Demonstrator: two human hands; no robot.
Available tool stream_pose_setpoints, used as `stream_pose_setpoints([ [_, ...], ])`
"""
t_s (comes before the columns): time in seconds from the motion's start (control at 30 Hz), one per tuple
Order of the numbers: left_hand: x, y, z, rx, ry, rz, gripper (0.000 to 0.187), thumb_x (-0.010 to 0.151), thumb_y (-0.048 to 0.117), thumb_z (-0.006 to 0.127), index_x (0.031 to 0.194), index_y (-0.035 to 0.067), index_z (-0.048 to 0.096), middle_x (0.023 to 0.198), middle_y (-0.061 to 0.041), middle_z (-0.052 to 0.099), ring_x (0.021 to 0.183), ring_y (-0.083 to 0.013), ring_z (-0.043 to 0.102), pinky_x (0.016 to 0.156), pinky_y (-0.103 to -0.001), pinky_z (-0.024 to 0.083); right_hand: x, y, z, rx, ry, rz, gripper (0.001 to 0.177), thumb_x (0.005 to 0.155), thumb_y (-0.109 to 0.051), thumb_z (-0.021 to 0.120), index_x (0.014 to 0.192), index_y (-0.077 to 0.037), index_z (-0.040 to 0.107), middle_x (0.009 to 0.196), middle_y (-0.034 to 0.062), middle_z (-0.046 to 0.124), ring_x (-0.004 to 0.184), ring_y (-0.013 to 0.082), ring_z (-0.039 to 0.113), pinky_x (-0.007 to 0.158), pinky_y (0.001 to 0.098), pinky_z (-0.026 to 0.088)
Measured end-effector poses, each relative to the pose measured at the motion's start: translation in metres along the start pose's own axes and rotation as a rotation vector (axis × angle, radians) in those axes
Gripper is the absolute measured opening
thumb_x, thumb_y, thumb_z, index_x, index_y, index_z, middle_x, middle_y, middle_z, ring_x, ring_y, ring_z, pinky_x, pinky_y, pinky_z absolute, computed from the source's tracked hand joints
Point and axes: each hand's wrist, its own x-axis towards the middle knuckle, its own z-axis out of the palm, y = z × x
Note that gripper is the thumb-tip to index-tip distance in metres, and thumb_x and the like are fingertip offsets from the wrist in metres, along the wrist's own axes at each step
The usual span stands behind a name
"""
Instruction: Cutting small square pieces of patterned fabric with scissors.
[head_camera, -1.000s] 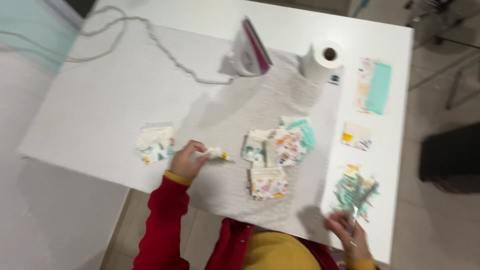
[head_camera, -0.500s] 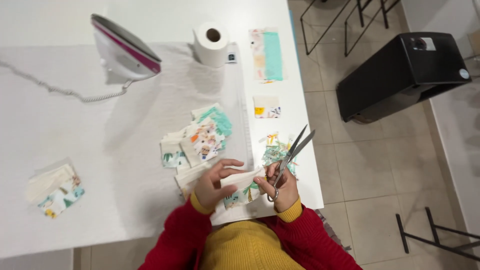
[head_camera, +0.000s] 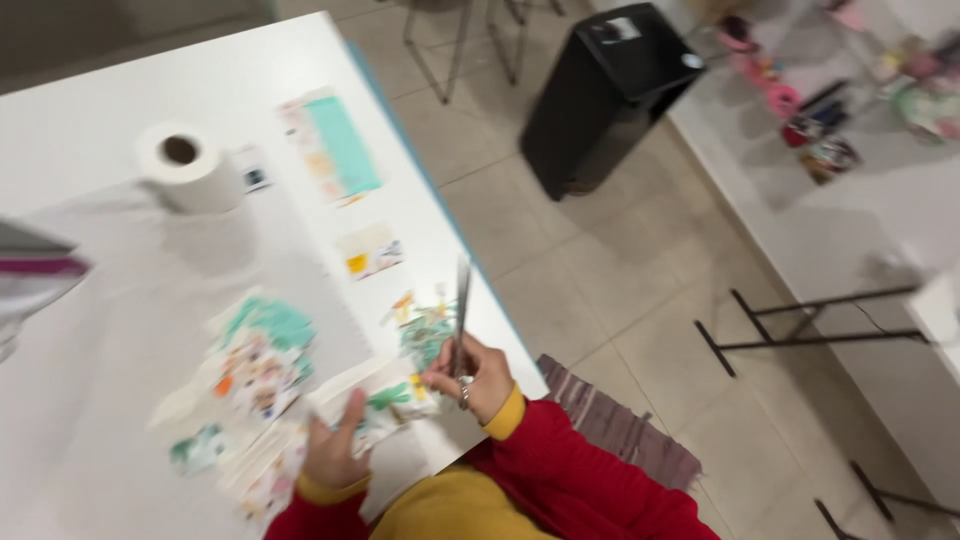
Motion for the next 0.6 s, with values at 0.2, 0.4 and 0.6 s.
stream_pose_setpoints([
  [0.2, 0.03, -0.013, -0.009, -0.159, -0.073, -0.046, 0.084, 0.062, -0.007, 0.073, 0.143, 0.001, 0.049, 0.128, -0.03, 0.059, 0.121, -0.0456, 0.059, 0.102, -0.044, 0.047, -0.034, 0.03, -0.032, -0.259, -0.191, 0.134, 0.029, 0.084, -0.017, 0.087, 0.097, -0.003, 0.065, 0.082, 0.0084, 0.072, 0.07, 0.0121, 0.064, 0.066, 0.0279, 0.054],
  [0.4, 0.057, 0.004, -0.011, -0.143, 0.009, 0.01, 0.074, 0.078, -0.008, 0.071, 0.147, 0.002, 0.046, 0.135, -0.03, 0.056, 0.125, -0.0449, 0.058, 0.108, -0.044, 0.045, -0.065, 0.023, -0.034, -0.137, -0.368, 0.229, 0.038, 0.082, -0.024, 0.087, 0.105, -0.004, 0.066, 0.085, 0.003, 0.073, 0.075, 0.0108, 0.069, 0.07, 0.0262, 0.057],
  [0.6, 0.062, 0.007, -0.01, -0.131, 0.057, 0.097, 0.063, 0.087, 0.001, 0.069, 0.146, 0.0, 0.046, 0.135, -0.029, 0.056, 0.123, -0.0423, 0.058, 0.108, -0.045, 0.045, -0.072, 0.022, -0.028, -0.197, -0.393, 0.146, 0.044, 0.081, -0.024, 0.09, 0.111, -0.003, 0.068, 0.083, 0.0029, 0.07, 0.071, 0.0117, 0.063, 0.065, 0.0275, 0.053],
])
